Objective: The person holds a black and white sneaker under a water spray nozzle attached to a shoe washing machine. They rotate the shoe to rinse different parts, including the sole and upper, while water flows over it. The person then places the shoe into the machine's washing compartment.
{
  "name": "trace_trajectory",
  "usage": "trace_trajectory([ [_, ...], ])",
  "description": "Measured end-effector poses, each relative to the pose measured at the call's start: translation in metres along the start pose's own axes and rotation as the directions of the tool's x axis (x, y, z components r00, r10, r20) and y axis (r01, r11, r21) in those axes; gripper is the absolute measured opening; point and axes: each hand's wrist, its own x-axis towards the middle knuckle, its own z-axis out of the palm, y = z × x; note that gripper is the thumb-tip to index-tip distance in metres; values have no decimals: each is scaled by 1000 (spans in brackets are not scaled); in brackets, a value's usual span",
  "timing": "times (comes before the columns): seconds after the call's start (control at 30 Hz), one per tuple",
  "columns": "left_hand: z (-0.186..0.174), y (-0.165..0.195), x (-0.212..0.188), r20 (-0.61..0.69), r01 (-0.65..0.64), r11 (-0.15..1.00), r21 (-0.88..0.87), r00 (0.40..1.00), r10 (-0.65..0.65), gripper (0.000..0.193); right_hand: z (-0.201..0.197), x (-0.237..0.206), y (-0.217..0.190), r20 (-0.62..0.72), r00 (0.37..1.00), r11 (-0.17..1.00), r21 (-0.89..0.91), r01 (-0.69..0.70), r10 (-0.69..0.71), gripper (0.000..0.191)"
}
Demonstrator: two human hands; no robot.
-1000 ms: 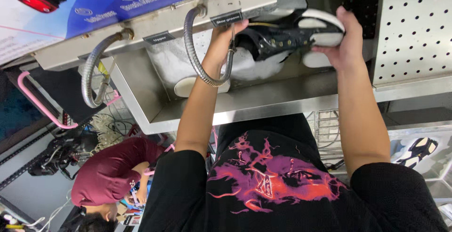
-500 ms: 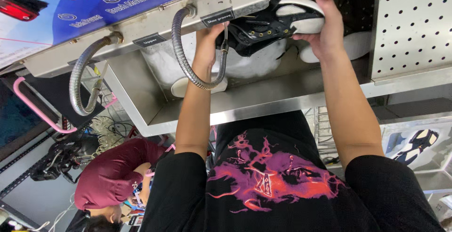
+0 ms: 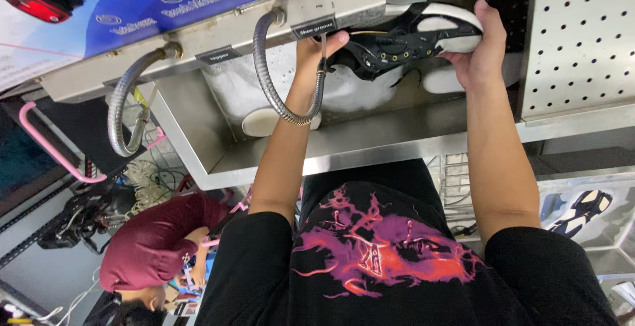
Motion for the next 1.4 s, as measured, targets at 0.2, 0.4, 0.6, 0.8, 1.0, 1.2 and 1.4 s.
trace_trajectory([
  [0.2, -3, 16, -21, -60, 62, 994, -87, 996, -67, 45, 14, -3, 3, -19, 999, 999, -16, 46, -46, 41],
  [0.4, -24, 13, -15, -88, 2, 979, -204, 996, -20, 36, 36, 6, 5, 37, 998, 995, -90, 51, -48, 59],
  [0.6, -15, 1, -12, -79, -3, 988, -158, 997, -10, 33, 33, 0, 3, 8, 998, 997, -54, 60, -59, 60],
  [0.8, -15, -10, -3, -85, 41, 975, -220, 995, -61, 28, 24, 0, 5, -6, 996, 993, -71, 92, -93, 56],
  [1.0, -2, -7, 0, -16, -61, 990, -130, 998, 59, 42, 7, -4, 13, -16, 999, 999, 1, 43, -43, 60],
  [1.2, 24, 15, -13, 49, -63, 990, -126, 996, 69, 71, -17, -10, 11, 13, 996, 987, 138, 81, -83, 58],
  [1.4, 20, 20, -18, 19, -91, 989, -115, 995, 94, 69, -25, -5, 28, -19, 997, 985, 158, 77, -75, 57],
])
